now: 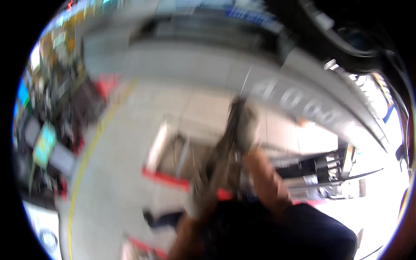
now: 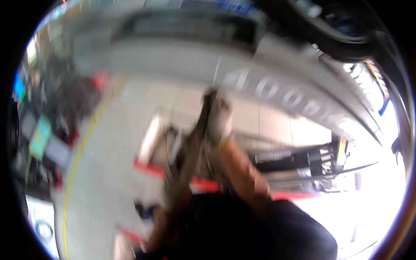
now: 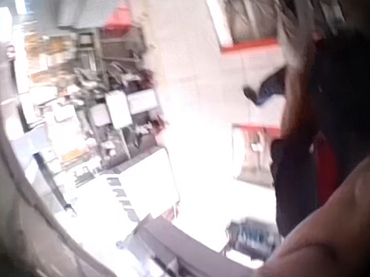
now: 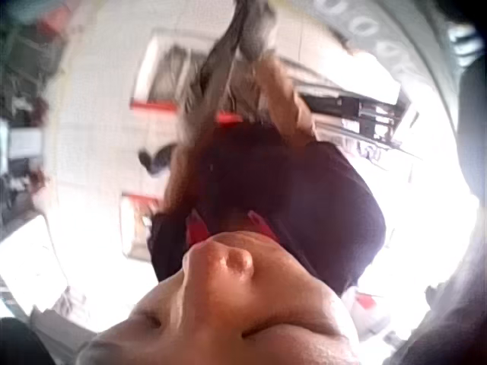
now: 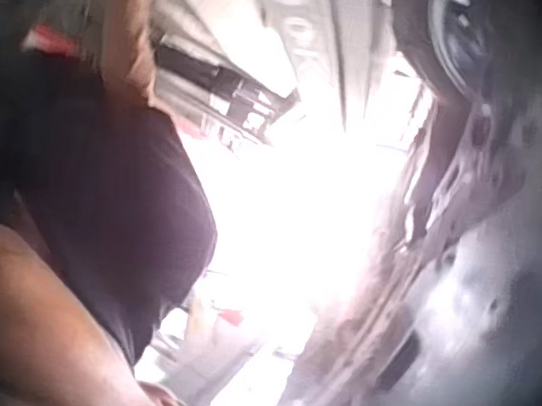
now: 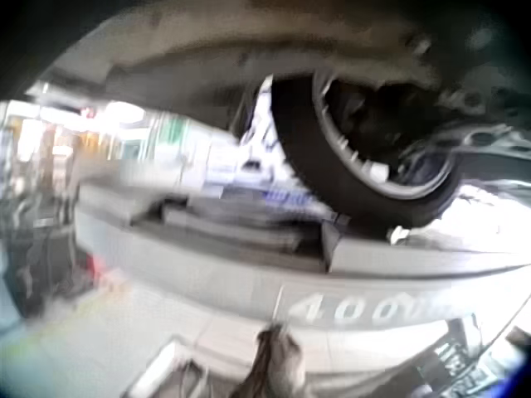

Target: The person removes several bolts from the undercarriage of a car using a ratchet and socket. They then use a flashlight and a screwdriver to pry and remove plastic fasteners from the vehicle's underbody panels.

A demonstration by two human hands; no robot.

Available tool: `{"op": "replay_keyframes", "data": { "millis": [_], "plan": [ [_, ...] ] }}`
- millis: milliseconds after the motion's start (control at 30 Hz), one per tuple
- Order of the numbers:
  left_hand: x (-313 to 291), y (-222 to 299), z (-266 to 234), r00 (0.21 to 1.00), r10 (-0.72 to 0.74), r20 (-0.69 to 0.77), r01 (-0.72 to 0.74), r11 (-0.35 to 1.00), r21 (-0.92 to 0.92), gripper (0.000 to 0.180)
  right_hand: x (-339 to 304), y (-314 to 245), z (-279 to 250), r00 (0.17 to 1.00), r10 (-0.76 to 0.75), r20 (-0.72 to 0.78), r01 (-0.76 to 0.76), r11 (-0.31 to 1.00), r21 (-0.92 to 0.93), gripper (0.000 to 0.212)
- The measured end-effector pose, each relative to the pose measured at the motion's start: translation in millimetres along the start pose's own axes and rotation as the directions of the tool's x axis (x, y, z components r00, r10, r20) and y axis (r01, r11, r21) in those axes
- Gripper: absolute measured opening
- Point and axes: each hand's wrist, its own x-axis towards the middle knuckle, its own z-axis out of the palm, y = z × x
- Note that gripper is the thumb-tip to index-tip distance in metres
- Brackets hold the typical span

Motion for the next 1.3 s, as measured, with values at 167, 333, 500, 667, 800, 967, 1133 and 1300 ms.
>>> {"op": "replay_keyframes", "data": {
  "millis": [167, 333, 500, 667, 800, 967, 1133, 1300],
  "plan": [
    [-103, -115, -9, 0.871, 0.004, 0.491, 0.453, -0.392, -0.801, 0.05, -20, -80, -61, 0.933, -0.137, 0.334, 0.006, 0.931, 0.365, 0.034],
    [-125, -126, -93, 0.935, 0.213, 0.284, 0.352, -0.451, -0.82, 0.057, -6, -58, -72, 0.871, 0.001, 0.491, -0.108, 0.976, 0.189, 0.037],
    [-151, -63, -130, 0.827, 0.28, 0.487, 0.561, -0.35, -0.75, 0.064, -43, -43, -44, 0.944, 0.144, 0.298, -0.164, 0.986, 0.043, 0.039],
    [-137, -71, -175, 0.602, 0.237, 0.763, 0.798, -0.15, -0.583, 0.039, -35, -29, -65, 0.795, 0.219, 0.565, -0.213, 0.974, -0.079, 0.034],
    [-123, -86, -197, 0.669, 0.341, 0.661, 0.681, 0.075, -0.728, 0.028, -79, -6, -34, 0.834, 0.233, 0.5, -0.107, 0.958, -0.268, 0.035],
    [-122, -43, -231, 0.642, 0.179, 0.745, 0.595, 0.496, -0.632, 0.012, -108, -2, -4, 0.707, 0.371, 0.603, -0.174, 0.917, -0.36, 0.038],
    [-114, -7, -263, 0.594, -0.091, 0.799, 0.566, 0.753, -0.335, 0.016, -144, -5, 21, 0.32, 0.277, 0.906, 0.046, 0.951, -0.307, 0.026],
    [-106, 33, -254, 0.238, 0.007, 0.971, 0.59, 0.793, -0.151, 0.047, -191, 34, 26, -0.466, 0.425, 0.776, 0.271, 0.904, -0.331, 0.028]
  ]
}}
